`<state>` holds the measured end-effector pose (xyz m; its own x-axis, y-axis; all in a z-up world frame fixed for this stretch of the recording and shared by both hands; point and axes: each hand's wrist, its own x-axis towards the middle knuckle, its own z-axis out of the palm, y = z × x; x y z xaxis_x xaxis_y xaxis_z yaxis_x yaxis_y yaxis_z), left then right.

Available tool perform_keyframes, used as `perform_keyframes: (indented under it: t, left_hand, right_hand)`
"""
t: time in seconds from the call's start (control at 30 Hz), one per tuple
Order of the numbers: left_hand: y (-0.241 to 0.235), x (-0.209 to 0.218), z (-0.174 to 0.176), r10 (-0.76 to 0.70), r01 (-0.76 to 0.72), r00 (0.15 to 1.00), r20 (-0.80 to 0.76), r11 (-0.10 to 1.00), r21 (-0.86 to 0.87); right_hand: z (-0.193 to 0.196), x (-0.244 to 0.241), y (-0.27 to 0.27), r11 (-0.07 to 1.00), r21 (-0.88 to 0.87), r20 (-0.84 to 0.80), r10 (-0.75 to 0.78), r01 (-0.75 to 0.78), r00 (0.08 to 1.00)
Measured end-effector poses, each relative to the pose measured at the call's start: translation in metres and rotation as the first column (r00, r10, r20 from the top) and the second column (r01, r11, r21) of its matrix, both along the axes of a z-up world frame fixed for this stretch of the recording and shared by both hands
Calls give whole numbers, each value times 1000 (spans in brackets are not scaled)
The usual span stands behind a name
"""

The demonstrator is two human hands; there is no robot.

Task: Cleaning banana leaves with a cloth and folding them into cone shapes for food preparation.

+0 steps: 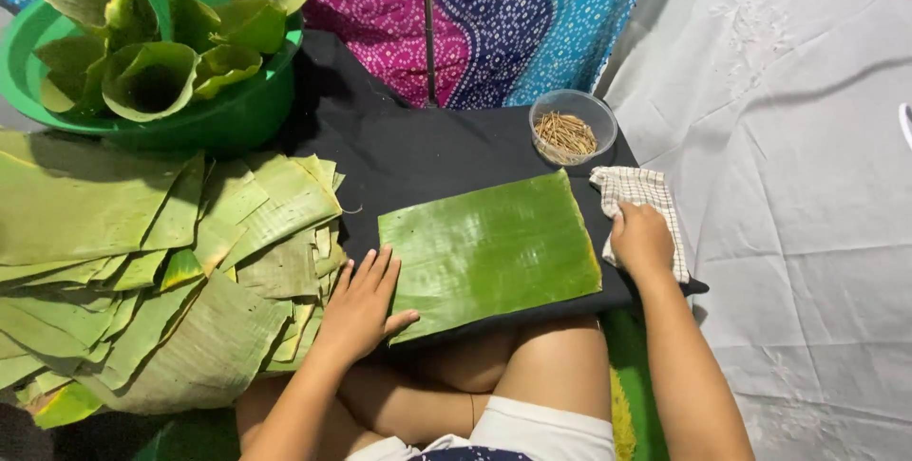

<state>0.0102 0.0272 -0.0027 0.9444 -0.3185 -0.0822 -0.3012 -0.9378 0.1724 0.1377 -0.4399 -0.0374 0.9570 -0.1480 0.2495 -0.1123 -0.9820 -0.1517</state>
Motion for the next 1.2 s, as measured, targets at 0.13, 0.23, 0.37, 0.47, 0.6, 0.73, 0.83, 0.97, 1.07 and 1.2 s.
perform_keyframes:
  t: [0.13,0.23,0.37,0.47,0.6,0.73,0.83,0.97,1.07,1.2]
  left_hand:
    - [-1,-2,-2,24,-24,1000,-7,998,-53]
    - [-5,-5,-3,63,-65,998,-15,991,-116]
    - [-8,-4,-4,140,-136,990,16,976,-168]
    - [-5,0,-18,187,-180,982,17,967,-182]
    - [-7,2,-54,217,-155,920,326,966,-206]
    - [-10,2,-49,201,-138,911,361,972,-193]
    - [-12,3,-43,198,-150,907,372,977,-154]
    - [-12,1,-42,230,-189,923,310,970,-154]
    - [-13,1,-39,236,-197,920,314,969,-152]
    - [-14,0,-39,222,-172,905,364,971,-164]
  right_hand:
    - [35,-1,0,999,50,174,-21,12,985]
    - [97,-36,65,955,215,480,79,-204,874]
    - [69,-45,175,811,246,516,354,-531,780]
    - [42,-53,247,724,190,366,574,-663,732]
    - [19,-74,297,752,170,25,643,-637,765]
    - [24,-66,286,755,211,-55,643,-621,764]
    - [17,-46,263,806,137,-81,589,-576,804]
    - [3,-12,192,915,56,-224,400,-398,889]
    - [8,6,126,966,32,-233,255,-255,938]
    - [21,8,77,971,81,-156,235,-225,959]
